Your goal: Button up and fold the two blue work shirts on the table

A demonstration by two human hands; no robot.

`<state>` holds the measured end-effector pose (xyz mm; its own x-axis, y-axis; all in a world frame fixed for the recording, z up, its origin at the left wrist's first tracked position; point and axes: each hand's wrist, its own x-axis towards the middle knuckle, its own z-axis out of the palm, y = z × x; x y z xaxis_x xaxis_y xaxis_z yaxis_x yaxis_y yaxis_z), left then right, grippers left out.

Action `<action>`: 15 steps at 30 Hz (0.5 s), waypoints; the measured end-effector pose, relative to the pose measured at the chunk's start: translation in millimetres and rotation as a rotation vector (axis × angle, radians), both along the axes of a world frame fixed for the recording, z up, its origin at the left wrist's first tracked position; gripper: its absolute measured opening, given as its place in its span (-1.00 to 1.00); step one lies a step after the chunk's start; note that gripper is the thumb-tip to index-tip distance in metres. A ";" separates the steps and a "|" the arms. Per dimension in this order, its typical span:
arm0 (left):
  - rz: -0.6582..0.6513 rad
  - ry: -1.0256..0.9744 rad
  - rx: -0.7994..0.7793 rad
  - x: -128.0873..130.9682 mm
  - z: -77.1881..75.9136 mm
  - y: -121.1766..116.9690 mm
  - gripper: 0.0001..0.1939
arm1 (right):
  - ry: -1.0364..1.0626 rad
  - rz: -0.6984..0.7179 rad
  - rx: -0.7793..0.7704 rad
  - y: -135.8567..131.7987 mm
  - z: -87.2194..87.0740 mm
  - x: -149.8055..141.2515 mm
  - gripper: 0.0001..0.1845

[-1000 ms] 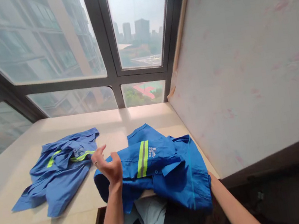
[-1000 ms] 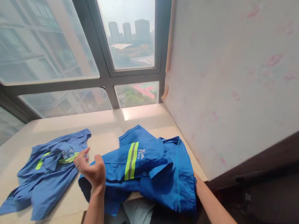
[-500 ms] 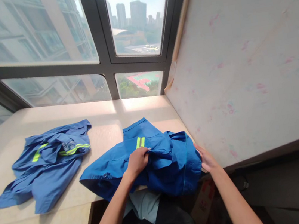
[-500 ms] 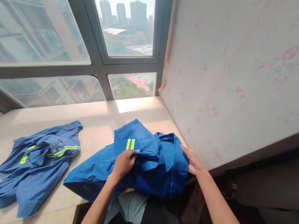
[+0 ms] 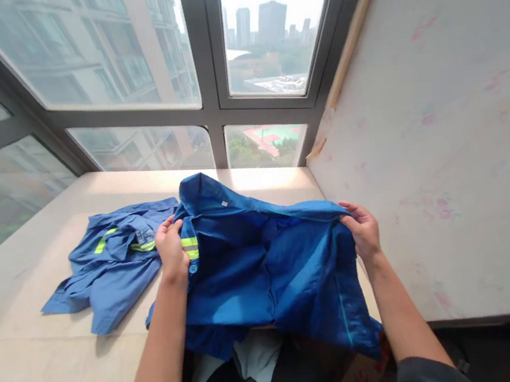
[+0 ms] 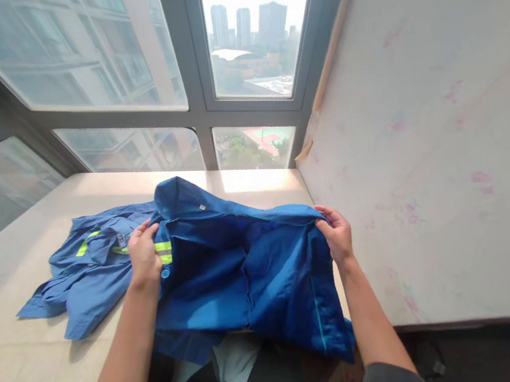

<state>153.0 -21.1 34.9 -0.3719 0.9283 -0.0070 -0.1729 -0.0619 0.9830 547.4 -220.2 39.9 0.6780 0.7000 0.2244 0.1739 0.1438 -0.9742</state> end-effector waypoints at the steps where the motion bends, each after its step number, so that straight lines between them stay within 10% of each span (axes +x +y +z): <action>1: -0.011 0.083 -0.003 2.8 -6.5 -1.0 -0.71 | -0.034 0.031 -0.074 12.1 -4.7 1.4 -0.48; 9: -0.331 1.026 0.007 4.2 -42.6 -29.4 -0.47 | -0.219 0.410 -0.482 30.3 -62.1 -8.4 -0.42; 15: -0.374 1.024 0.038 -6.2 -36.7 -29.4 -0.49 | -0.275 0.226 -0.575 -0.9 -80.8 -5.8 -0.53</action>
<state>146.8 -50.5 -1.9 0.1211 0.9769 0.1763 0.7125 -0.2092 0.6697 541.7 -221.0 -40.9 0.4721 0.8777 -0.0829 0.4527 -0.3220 -0.8315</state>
